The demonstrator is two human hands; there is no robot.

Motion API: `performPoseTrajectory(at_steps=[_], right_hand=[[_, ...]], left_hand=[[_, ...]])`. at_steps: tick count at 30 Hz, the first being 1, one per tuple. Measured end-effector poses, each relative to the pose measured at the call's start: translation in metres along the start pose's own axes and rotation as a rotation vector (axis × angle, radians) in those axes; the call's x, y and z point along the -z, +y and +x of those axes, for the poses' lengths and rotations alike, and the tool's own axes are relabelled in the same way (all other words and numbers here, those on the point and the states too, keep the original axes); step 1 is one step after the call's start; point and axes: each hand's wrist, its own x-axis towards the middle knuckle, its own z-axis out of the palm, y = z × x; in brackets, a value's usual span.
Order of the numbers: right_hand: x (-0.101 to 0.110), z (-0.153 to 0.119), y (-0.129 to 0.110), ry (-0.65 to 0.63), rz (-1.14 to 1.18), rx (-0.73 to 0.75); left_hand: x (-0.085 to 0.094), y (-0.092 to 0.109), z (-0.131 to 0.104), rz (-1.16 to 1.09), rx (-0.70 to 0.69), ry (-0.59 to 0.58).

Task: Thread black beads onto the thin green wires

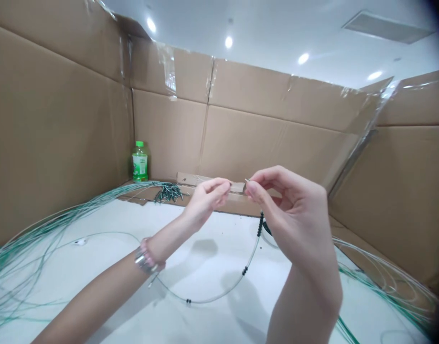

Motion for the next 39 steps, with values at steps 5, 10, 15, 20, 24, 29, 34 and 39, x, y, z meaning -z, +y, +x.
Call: performPoseTrajectory(at_steps=[5, 10, 15, 20, 24, 29, 34, 39], right_hand=[[-0.020, -0.006, -0.008, -0.037, -0.071, 0.043], [-0.035, -0.010, -0.012, -0.029, -0.049, 0.118], [-0.035, -0.012, -0.014, -0.009, -0.008, 0.134], [-0.034, -0.013, -0.014, -0.015, -0.007, 0.095], [-0.033, -0.014, -0.014, -0.025, -0.032, 0.102], [-0.032, -0.014, -0.015, -0.019, -0.064, 0.121], [-0.030, -0.015, -0.016, -0.039, -0.125, 0.141], [-0.029, -0.017, -0.017, -0.054, -0.129, 0.126]], left_hand=[[0.022, 0.028, -0.012, -0.445, 0.124, 0.046], [0.015, 0.041, -0.020, -0.598, 0.168, 0.014], [0.015, 0.043, -0.021, -0.626, 0.186, -0.007], [0.017, 0.045, -0.020, -0.647, 0.142, -0.021], [0.016, 0.044, -0.019, -0.652, 0.119, -0.035], [0.019, 0.041, -0.019, -0.556, 0.059, -0.050], [0.025, 0.049, -0.019, -0.249, -0.134, -0.019], [0.030, 0.054, -0.021, -0.041, -0.219, 0.005]])
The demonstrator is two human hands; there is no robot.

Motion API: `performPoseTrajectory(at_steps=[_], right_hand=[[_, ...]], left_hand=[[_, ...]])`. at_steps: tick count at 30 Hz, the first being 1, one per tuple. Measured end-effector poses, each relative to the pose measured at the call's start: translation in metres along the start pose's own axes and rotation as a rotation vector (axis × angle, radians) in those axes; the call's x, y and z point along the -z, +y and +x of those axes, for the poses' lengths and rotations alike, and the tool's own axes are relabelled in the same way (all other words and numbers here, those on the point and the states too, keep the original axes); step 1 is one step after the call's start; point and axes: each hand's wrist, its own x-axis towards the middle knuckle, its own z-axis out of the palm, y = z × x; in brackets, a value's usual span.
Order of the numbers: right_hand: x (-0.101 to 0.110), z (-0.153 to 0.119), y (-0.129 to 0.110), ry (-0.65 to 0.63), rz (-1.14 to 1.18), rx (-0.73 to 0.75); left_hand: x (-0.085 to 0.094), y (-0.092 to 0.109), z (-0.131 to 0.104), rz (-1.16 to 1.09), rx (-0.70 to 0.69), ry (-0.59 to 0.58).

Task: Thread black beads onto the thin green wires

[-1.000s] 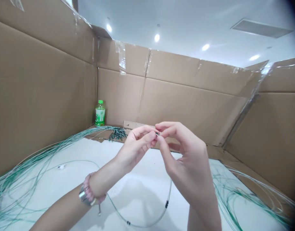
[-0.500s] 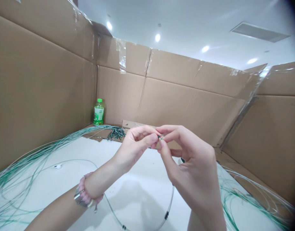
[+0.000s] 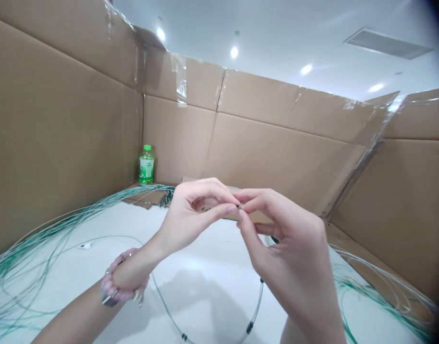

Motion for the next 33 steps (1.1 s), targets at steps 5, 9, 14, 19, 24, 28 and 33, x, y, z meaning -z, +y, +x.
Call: performPoseTrajectory(at_steps=[5, 9, 14, 19, 24, 28, 33], right_hand=[[0.002, -0.001, -0.003, -0.005, 0.024, -0.009], [0.003, 0.001, -0.003, -0.009, 0.027, -0.006], [0.002, 0.000, -0.001, 0.005, 0.038, 0.003], [0.003, -0.002, -0.002, 0.005, 0.052, -0.014], [0.005, -0.003, -0.002, 0.007, -0.048, 0.022], [0.007, -0.004, -0.001, 0.015, -0.159, 0.074], [0.011, 0.001, 0.004, -0.085, -0.138, -0.060]], left_hand=[[-0.004, -0.002, -0.001, -0.054, -0.005, 0.021], [-0.008, -0.002, -0.002, -0.086, -0.004, 0.041], [-0.011, -0.003, -0.003, -0.104, -0.024, 0.065], [-0.014, -0.004, -0.005, -0.090, -0.058, 0.082], [-0.009, -0.005, -0.005, 0.046, -0.079, 0.073], [0.001, 0.000, -0.002, 0.188, -0.106, -0.037], [0.010, 0.004, 0.002, 0.158, 0.015, -0.077]])
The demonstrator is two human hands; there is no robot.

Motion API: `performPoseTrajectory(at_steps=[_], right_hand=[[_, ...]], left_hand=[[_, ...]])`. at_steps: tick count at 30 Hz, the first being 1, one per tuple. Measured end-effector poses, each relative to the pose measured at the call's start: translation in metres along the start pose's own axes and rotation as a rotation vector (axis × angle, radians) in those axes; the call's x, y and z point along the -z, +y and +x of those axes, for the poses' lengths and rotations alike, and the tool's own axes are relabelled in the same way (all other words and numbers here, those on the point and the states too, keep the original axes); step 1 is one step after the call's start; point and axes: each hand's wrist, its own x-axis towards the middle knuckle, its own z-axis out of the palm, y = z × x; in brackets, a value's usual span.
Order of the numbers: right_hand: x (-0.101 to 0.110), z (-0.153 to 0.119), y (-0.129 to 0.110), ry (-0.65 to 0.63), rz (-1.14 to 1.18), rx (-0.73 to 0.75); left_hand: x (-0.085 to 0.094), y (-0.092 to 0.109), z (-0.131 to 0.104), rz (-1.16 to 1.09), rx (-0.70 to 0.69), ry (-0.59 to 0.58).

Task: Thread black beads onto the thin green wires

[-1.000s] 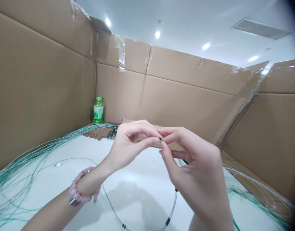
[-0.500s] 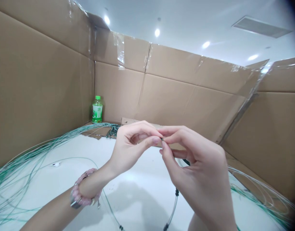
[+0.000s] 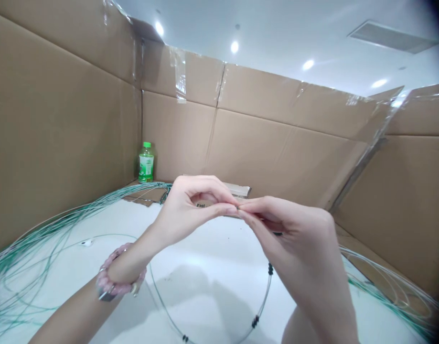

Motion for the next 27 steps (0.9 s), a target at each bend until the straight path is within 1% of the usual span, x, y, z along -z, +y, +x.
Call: performPoseTrajectory(at_steps=[2, 4, 8, 11, 16, 18, 20, 22, 24, 27], right_hand=[[0.001, 0.003, 0.003, -0.033, 0.074, -0.053], [0.002, 0.005, 0.006, -0.030, 0.148, -0.072], [0.001, 0.009, 0.009, -0.039, 0.212, -0.108], [-0.001, 0.011, 0.009, -0.035, 0.233, -0.110], [-0.007, 0.010, 0.010, 0.030, 0.390, -0.110], [-0.012, 0.010, 0.011, 0.051, 0.417, -0.112], [-0.016, 0.012, 0.011, 0.043, 0.431, -0.113], [-0.017, 0.013, 0.012, 0.015, 0.425, -0.123], [-0.013, 0.014, 0.013, -0.028, 0.347, -0.138], [0.000, 0.014, 0.017, -0.186, 0.158, -0.168]], left_hand=[[0.000, 0.000, 0.001, -0.004, 0.042, 0.005], [0.000, 0.000, 0.001, -0.004, 0.062, 0.002], [-0.001, 0.001, 0.001, 0.027, 0.027, -0.011], [-0.003, 0.000, 0.000, 0.096, -0.025, 0.026], [-0.008, -0.007, -0.002, 0.272, -0.193, 0.155], [-0.009, -0.009, -0.003, 0.331, -0.210, 0.166], [-0.009, -0.011, -0.003, 0.363, -0.228, 0.158], [-0.008, -0.011, -0.003, 0.390, -0.258, 0.157], [-0.006, -0.012, -0.002, 0.430, -0.275, 0.169], [-0.005, -0.014, -0.001, 0.478, -0.268, 0.186]])
